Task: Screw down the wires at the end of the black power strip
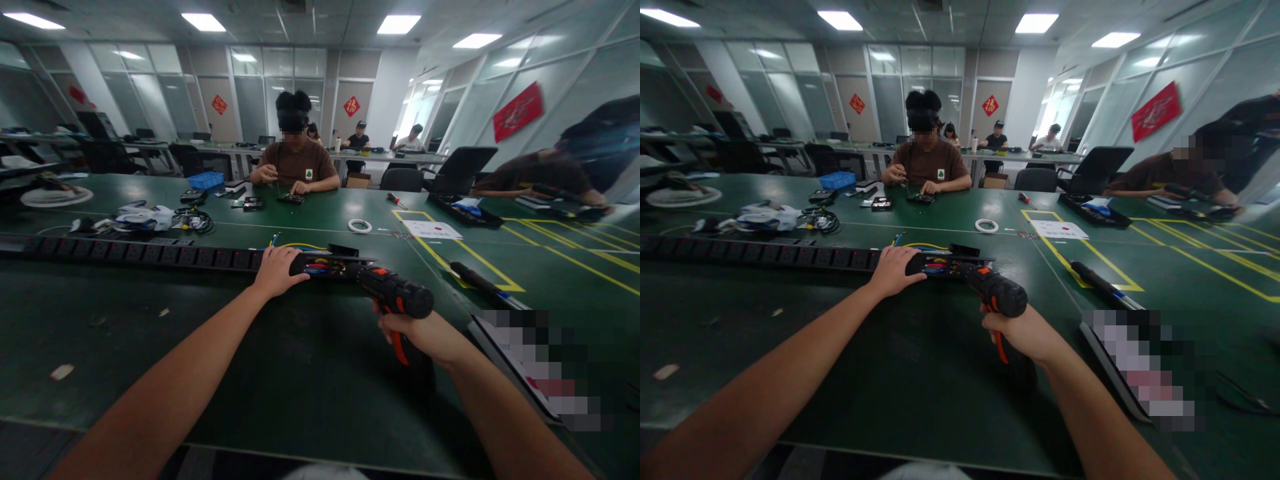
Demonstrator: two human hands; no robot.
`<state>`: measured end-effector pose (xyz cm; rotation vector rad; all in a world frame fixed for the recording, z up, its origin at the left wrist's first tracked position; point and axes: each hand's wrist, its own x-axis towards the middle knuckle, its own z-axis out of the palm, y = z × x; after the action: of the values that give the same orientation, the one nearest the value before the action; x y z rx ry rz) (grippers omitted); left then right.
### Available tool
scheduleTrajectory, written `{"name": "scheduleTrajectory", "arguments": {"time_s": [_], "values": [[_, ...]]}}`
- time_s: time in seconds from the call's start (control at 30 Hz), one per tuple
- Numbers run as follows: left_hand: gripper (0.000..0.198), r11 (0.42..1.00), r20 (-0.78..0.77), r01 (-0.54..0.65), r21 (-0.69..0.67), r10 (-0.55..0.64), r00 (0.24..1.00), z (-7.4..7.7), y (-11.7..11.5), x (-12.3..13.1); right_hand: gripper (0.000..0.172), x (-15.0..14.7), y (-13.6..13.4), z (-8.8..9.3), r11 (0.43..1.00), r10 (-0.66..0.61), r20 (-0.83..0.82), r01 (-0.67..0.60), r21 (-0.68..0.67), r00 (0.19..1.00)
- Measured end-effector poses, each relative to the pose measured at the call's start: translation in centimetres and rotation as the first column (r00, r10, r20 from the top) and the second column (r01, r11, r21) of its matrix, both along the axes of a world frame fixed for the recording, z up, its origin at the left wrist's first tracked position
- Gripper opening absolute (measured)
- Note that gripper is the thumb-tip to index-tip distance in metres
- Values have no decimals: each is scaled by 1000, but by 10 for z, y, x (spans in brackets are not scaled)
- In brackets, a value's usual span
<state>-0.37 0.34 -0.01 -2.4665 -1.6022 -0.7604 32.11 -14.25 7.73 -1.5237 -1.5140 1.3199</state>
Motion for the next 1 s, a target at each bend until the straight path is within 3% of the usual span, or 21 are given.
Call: {"name": "scheduleTrajectory", "arguments": {"time_s": [1.0], "values": [[65,1000,-5,-1,-4,1,1000,1,-1,0,28,-2,-1,4,1000,4,16,-4,-11,1000]]}}
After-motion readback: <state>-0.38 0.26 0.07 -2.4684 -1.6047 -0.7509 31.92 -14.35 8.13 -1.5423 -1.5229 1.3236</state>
